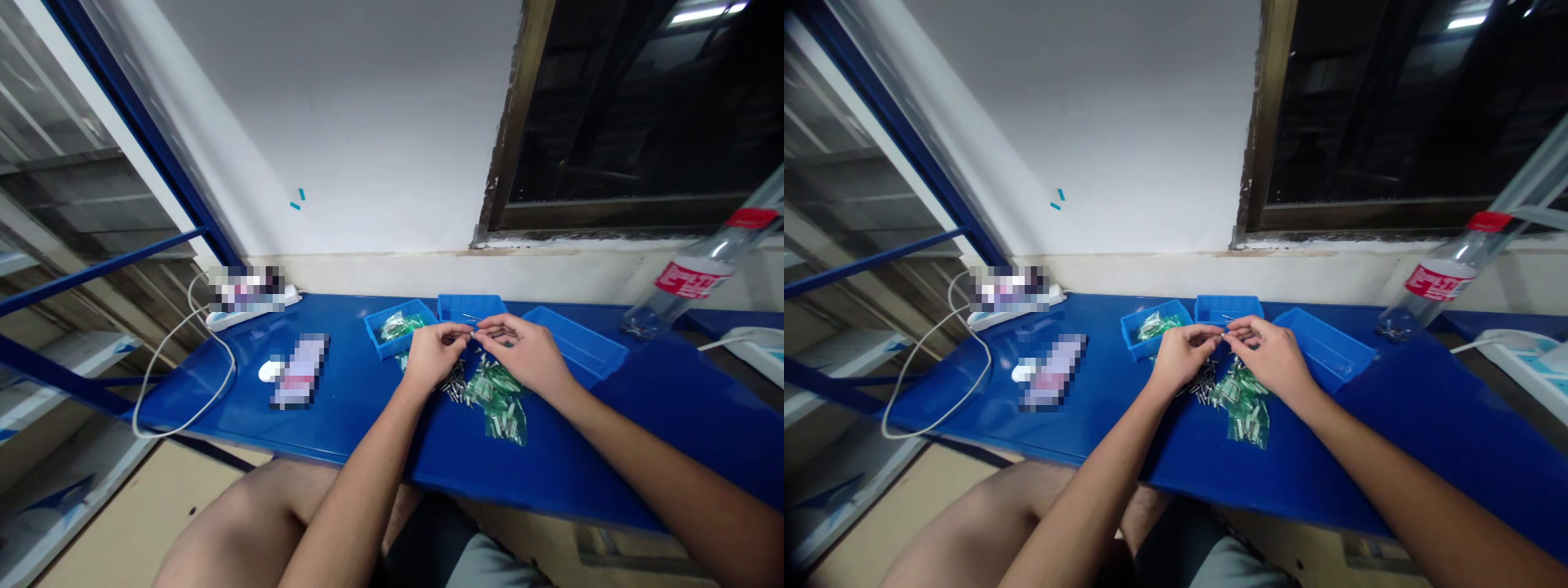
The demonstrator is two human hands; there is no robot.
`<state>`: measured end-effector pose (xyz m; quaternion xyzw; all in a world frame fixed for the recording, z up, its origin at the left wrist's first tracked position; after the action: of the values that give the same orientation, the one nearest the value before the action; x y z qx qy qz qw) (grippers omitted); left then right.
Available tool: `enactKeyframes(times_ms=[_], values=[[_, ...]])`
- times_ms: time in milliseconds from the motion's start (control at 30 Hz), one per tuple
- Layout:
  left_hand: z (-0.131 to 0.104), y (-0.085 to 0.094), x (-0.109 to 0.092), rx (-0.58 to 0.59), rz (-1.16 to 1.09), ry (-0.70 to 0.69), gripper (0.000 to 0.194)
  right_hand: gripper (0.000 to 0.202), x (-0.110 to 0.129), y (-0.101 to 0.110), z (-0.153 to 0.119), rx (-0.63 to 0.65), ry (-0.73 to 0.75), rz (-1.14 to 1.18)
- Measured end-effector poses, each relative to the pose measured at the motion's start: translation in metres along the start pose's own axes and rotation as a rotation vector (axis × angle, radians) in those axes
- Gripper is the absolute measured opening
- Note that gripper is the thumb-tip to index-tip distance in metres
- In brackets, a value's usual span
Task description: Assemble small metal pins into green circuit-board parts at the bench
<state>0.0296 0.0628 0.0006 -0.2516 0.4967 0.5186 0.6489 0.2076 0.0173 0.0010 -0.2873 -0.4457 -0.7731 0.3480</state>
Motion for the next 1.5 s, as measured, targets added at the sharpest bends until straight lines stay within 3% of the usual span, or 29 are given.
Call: enactKeyframes(times_ms=[467,733,967,1100,1233,1400,1500], values=[[0.002,0.000,-0.002,-0.036,-0.138,0.011,0.018,0.038,0.004,0.000,0.001,-0.031,0.028,0.183],[0.002,0.002,-0.009,-0.052,-0.092,-0.040,0.016,0.033,0.007,0.002,0.000,-0.041,0.078,0.114],[-0.001,-0.002,-0.011,0.036,-0.069,-0.100,0.018,0.017,0.019,0.006,0.000,-0.002,0.236,-0.159],[-0.003,-0.007,-0.009,0.131,0.168,-0.180,0.026,0.017,0.022,0.018,0.004,-0.050,0.294,-0.308],[-0.007,-0.013,-0.002,0.263,0.470,-0.250,0.026,0.019,0.012,0.032,0.012,-0.111,0.300,-0.441],[-0.008,-0.017,0.008,0.352,0.570,-0.264,0.026,0.016,-0.006,0.045,0.023,-0.147,0.309,-0.645],[-0.007,-0.017,0.010,0.365,0.580,-0.252,0.026,0.015,-0.018,0.055,0.027,-0.173,0.241,-0.790]])
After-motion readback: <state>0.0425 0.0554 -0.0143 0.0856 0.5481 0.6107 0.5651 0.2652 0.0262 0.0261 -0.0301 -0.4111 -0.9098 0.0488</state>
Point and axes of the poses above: each hand's wrist, its own z-axis towards the middle knuckle, its own y-axis out of the back of the hand, x = y × z, the point moved 4 cm from there along z, towards the middle knuckle, and after that the axes turned 6 degrees about -z, right-handed, at the moved point
